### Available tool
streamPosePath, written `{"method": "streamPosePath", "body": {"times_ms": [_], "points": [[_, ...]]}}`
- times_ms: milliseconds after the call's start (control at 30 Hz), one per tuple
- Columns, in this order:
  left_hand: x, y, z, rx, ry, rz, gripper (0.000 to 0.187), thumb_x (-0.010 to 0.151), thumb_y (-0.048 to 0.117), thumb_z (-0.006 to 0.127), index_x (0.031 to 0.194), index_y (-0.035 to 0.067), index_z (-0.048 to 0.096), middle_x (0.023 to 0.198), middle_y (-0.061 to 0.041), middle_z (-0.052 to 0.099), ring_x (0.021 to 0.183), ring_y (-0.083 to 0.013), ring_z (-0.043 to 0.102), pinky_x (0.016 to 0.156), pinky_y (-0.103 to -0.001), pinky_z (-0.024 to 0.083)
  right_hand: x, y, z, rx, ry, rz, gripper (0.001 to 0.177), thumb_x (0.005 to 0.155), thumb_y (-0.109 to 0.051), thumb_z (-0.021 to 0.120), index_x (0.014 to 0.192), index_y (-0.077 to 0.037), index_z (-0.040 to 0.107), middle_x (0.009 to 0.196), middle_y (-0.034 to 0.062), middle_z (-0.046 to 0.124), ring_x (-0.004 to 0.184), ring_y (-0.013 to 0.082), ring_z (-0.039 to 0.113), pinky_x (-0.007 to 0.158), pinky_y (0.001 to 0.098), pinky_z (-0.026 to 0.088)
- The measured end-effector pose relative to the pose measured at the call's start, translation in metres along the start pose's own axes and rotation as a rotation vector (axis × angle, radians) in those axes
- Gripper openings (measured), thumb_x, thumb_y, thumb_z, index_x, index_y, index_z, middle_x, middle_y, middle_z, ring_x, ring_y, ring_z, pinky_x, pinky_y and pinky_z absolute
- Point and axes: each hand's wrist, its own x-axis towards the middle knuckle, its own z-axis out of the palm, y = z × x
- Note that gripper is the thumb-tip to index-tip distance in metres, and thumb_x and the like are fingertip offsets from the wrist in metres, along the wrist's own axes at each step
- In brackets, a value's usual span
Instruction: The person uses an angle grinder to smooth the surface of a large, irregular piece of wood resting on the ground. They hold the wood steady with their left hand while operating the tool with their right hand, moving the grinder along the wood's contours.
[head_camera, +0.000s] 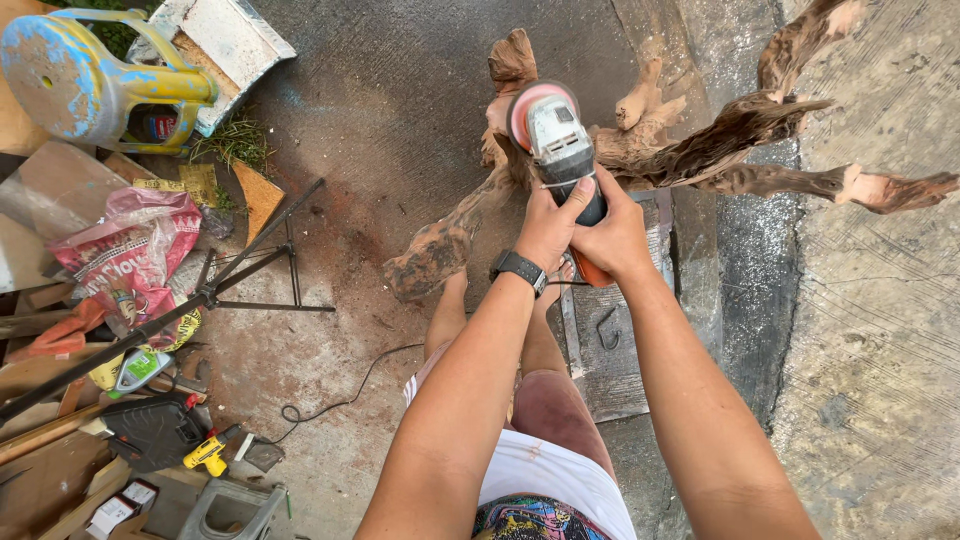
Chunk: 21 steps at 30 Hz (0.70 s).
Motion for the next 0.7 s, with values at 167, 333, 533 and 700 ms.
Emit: {"method": "streamPosePath", "body": {"times_ms": [167, 333, 533, 700], "points": [[0.009, 0.003, -0.007, 0.061, -0.005, 0.051, 0.075, 0.104, 0.032, 0.084, 0.165, 0.008, 0.047, 0.16, -0.018, 0.057, 0.154, -0.0286, 0.046, 0.132, -0.057, 0.034, 0.009, -0.003, 0.007, 0.034, 0.022, -0.036, 0.064, 0.085, -0.04, 0.085, 0.147, -0.033, 0.069, 0.103, 0.0169, 0.079, 0.106, 0.0405, 0.077, 0.077, 0.0553, 0.057], [-0.002, -0.003, -0.017, -0.062, 0.032, -0.076, 0.068, 0.106, 0.03, 0.081, 0.16, 0.005, 0.05, 0.146, -0.015, 0.063, 0.141, -0.0262, 0.054, 0.121, -0.053, 0.046, 0.004, 0.01, 0.019, 0.008, -0.021, -0.015, 0.069, 0.077, -0.041, 0.091, 0.144, -0.035, 0.072, 0.099, 0.0156, 0.08, 0.103, 0.039, 0.077, 0.079, 0.0544, 0.058], [0.001, -0.001, -0.026, 0.042, -0.007, -0.052, 0.065, 0.104, 0.035, 0.083, 0.156, 0.007, 0.054, 0.142, -0.017, 0.065, 0.137, -0.0273, 0.058, 0.117, -0.054, 0.05, -0.002, -0.01, 0.014, -0.001, 0.011, -0.007, 0.067, 0.084, -0.038, 0.084, 0.148, -0.029, 0.068, 0.097, 0.022, 0.078, 0.103, 0.0459, 0.076, 0.073, 0.0584, 0.054], [0.003, 0.001, -0.019, 0.034, 0.009, -0.064, 0.067, 0.104, 0.036, 0.083, 0.156, 0.005, 0.055, 0.144, -0.02, 0.066, 0.14, -0.0321, 0.058, 0.117, -0.056, 0.049, 0.002, -0.006, 0.014, -0.024, 0.001, 0.009, 0.067, 0.082, -0.04, 0.086, 0.147, -0.033, 0.069, 0.095, 0.0191, 0.078, 0.102, 0.0431, 0.077, 0.075, 0.0576, 0.057]]}}
